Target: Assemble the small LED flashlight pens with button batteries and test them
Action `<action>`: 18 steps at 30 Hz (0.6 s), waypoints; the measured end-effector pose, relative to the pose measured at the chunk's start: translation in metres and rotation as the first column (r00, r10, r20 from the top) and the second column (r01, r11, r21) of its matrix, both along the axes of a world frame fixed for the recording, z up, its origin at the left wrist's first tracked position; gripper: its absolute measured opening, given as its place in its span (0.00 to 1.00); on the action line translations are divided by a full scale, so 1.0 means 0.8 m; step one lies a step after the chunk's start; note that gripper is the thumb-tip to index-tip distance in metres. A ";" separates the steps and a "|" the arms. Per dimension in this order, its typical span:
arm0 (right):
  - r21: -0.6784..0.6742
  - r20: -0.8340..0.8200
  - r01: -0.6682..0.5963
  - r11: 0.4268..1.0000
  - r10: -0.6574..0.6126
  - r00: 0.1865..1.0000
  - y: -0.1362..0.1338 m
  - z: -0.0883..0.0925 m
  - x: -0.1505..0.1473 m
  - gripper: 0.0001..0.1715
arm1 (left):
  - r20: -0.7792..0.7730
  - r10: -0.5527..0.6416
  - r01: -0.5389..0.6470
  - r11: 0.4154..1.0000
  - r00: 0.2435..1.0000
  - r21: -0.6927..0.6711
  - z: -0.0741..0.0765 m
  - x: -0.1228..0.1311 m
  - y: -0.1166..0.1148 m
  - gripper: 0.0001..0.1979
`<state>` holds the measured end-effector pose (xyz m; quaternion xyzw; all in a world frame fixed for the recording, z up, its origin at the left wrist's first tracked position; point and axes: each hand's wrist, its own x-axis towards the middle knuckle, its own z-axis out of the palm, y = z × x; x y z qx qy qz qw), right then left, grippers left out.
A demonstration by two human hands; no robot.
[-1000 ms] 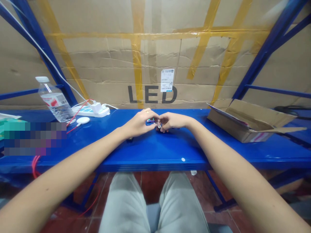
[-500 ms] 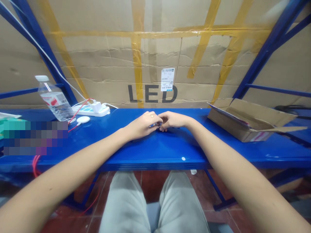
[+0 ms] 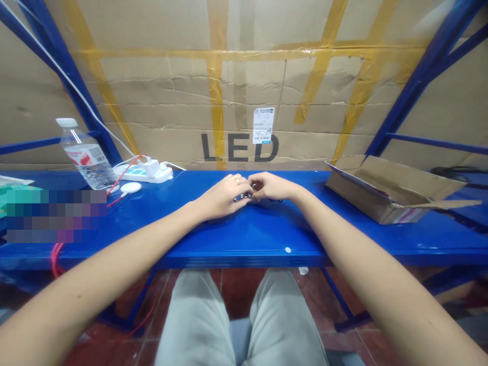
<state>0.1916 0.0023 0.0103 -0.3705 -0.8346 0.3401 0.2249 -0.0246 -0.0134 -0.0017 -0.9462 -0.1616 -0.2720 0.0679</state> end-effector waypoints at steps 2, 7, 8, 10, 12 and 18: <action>0.124 -0.021 0.046 0.991 -0.043 0.999 -0.002 0.002 -0.002 0.09 | 0.044 0.027 -0.026 1.000 0.999 -0.014 -0.001 0.001 0.002 0.05; 0.297 -0.007 0.050 0.954 -0.050 0.999 -0.007 0.003 -0.009 0.05 | 0.084 0.078 -0.073 0.995 0.993 -0.063 -0.007 -0.001 0.010 0.05; 0.328 0.000 0.047 0.944 -0.049 0.999 -0.007 0.003 -0.011 0.05 | 0.085 0.087 -0.082 0.994 0.993 -0.071 -0.009 -0.001 0.011 0.05; 0.401 0.005 0.044 0.915 -0.050 0.999 -0.006 0.001 -0.013 0.04 | 0.091 0.108 -0.100 0.991 0.990 -0.086 -0.010 -0.001 0.012 0.05; 0.475 0.002 0.042 0.879 -0.049 0.999 -0.004 -0.001 -0.014 0.06 | 0.108 0.131 -0.120 0.988 0.985 -0.100 -0.010 -0.001 0.012 0.05; 0.607 0.016 0.065 0.792 -0.094 0.995 -0.001 -0.003 -0.017 0.09 | 0.144 0.179 -0.164 0.980 0.973 -0.111 -0.009 -0.001 0.012 0.04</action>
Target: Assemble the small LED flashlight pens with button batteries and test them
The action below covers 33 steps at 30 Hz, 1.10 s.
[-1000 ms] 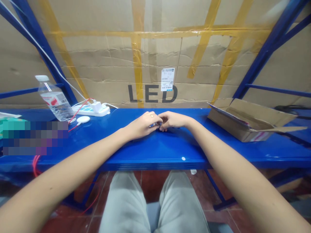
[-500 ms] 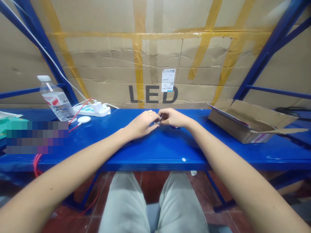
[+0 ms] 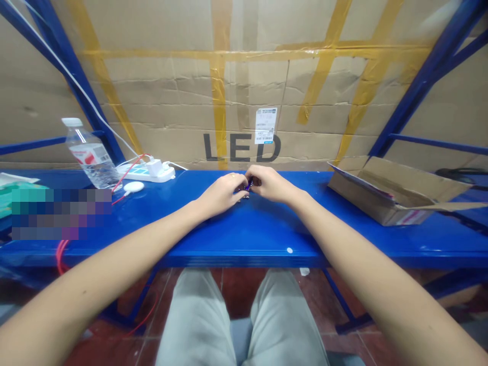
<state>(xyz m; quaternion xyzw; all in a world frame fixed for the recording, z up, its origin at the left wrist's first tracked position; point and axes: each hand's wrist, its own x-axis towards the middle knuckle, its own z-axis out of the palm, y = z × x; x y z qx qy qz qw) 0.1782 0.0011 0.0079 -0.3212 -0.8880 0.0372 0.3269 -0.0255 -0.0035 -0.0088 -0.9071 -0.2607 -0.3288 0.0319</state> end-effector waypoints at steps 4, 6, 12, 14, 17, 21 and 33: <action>0.118 0.031 0.022 0.993 -0.026 0.999 -0.002 0.001 -0.001 0.11 | 0.004 0.011 -0.012 0.999 1.000 0.030 0.001 -0.001 0.000 0.04; 0.180 0.052 0.009 0.984 -0.019 0.998 -0.003 0.001 -0.001 0.12 | -0.009 0.020 -0.020 0.998 1.000 0.061 0.001 -0.001 0.000 0.03; 0.246 0.120 -0.004 0.969 -0.026 0.992 -0.002 -0.001 -0.002 0.14 | -0.077 0.241 -0.212 0.940 0.968 0.269 0.003 -0.002 -0.001 0.11; 0.262 0.129 0.013 0.965 -0.048 0.990 -0.002 -0.001 -0.001 0.14 | -0.105 0.293 -0.245 0.912 0.950 0.329 0.002 -0.003 -0.001 0.14; 0.293 0.143 0.029 0.956 -0.074 0.987 -0.004 0.000 -0.002 0.13 | -0.124 0.328 -0.262 0.890 0.937 0.374 0.001 -0.004 0.000 0.17; 0.310 0.207 0.004 0.951 -0.071 0.976 -0.007 0.001 -0.005 0.13 | -0.120 0.365 -0.291 0.868 0.923 0.402 -0.001 -0.004 0.000 0.19; 0.360 0.227 -0.004 0.933 -0.083 0.970 -0.007 -0.002 -0.008 0.12 | -0.145 0.395 -0.321 0.872 0.907 0.370 0.001 -0.007 0.000 0.20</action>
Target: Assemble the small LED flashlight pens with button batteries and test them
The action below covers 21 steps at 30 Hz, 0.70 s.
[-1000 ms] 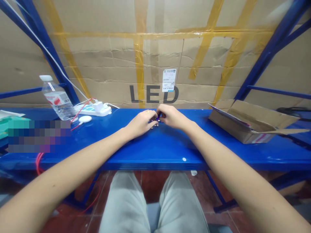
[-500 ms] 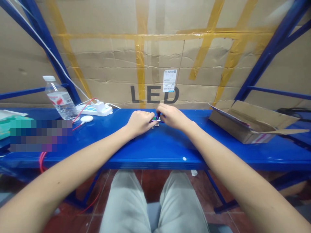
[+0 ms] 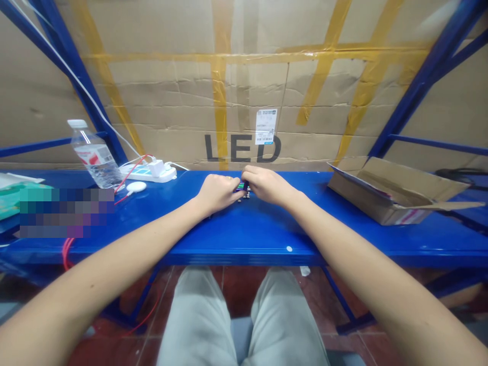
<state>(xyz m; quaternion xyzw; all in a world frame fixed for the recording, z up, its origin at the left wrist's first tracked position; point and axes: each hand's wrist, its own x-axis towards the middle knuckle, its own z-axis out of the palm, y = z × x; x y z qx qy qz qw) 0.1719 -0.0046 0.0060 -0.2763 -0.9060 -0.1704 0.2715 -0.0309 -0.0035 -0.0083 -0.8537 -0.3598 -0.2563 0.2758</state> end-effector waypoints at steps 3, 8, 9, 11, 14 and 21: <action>0.003 -0.037 0.021 1.000 -0.021 0.999 0.001 0.000 0.001 0.14 | 0.018 0.001 -0.001 1.000 1.000 -0.015 0.001 0.000 -0.001 0.21; -0.011 0.002 -0.002 1.000 0.002 1.000 0.001 0.000 0.000 0.14 | 0.028 0.061 -0.060 0.998 0.998 -0.035 0.001 0.000 0.001 0.23; -0.016 -0.016 -0.002 1.000 0.001 1.000 0.001 0.000 -0.001 0.14 | 0.038 0.071 -0.070 0.997 0.997 -0.038 0.001 0.000 0.002 0.23; -0.033 -0.052 -0.008 0.999 0.006 0.999 0.002 0.000 0.001 0.15 | 0.057 0.071 -0.069 0.997 0.996 -0.037 0.000 -0.001 0.003 0.24; -0.074 -0.086 -0.037 0.997 0.030 0.996 0.005 0.000 0.004 0.15 | 0.065 0.027 -0.027 1.000 0.998 -0.001 -0.001 -0.002 0.004 0.22; -0.138 -0.225 -0.099 0.985 0.067 0.972 0.012 -0.002 0.009 0.15 | 0.079 -0.052 0.048 0.998 0.995 0.051 -0.005 -0.003 0.004 0.15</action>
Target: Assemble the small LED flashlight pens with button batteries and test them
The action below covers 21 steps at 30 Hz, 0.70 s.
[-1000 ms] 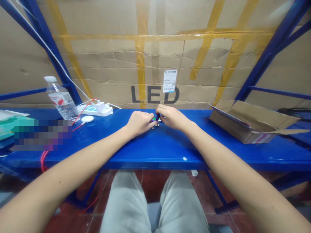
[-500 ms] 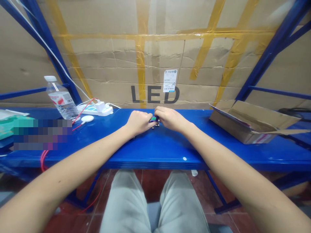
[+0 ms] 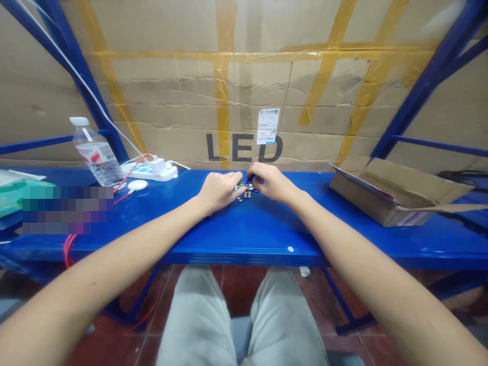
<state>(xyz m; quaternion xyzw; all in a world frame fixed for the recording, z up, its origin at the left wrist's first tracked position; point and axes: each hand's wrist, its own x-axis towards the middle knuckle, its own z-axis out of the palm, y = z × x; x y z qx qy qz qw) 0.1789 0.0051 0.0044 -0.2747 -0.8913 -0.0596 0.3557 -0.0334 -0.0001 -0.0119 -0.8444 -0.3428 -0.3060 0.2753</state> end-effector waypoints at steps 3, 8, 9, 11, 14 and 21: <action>-0.025 -0.038 0.000 1.000 -0.001 0.999 0.001 0.000 0.000 0.12 | 0.005 -0.035 0.035 0.999 0.999 0.021 -0.002 0.000 0.001 0.14; -0.067 -0.086 -0.006 0.998 0.000 0.996 -0.001 0.000 -0.002 0.10 | -0.007 -0.096 0.097 0.993 0.995 0.071 -0.004 0.001 0.002 0.14; -0.081 -0.097 -0.006 0.997 -0.002 0.995 -0.001 0.000 -0.002 0.10 | -0.011 -0.094 0.095 0.992 0.995 0.081 -0.003 0.001 0.002 0.14; -0.111 -0.120 -0.005 0.994 -0.009 0.993 -0.001 0.000 -0.002 0.10 | -0.021 -0.083 0.085 0.992 0.996 0.098 -0.003 0.002 0.001 0.16; -0.148 -0.151 -0.004 0.989 -0.019 0.988 -0.001 -0.002 -0.002 0.09 | -0.016 -0.090 0.091 0.991 0.996 0.100 -0.002 0.002 -0.001 0.17; -0.213 -0.208 -0.015 0.977 -0.030 0.978 0.000 -0.003 -0.004 0.06 | 0.050 -0.151 0.151 0.988 0.987 0.016 -0.003 0.002 -0.001 0.13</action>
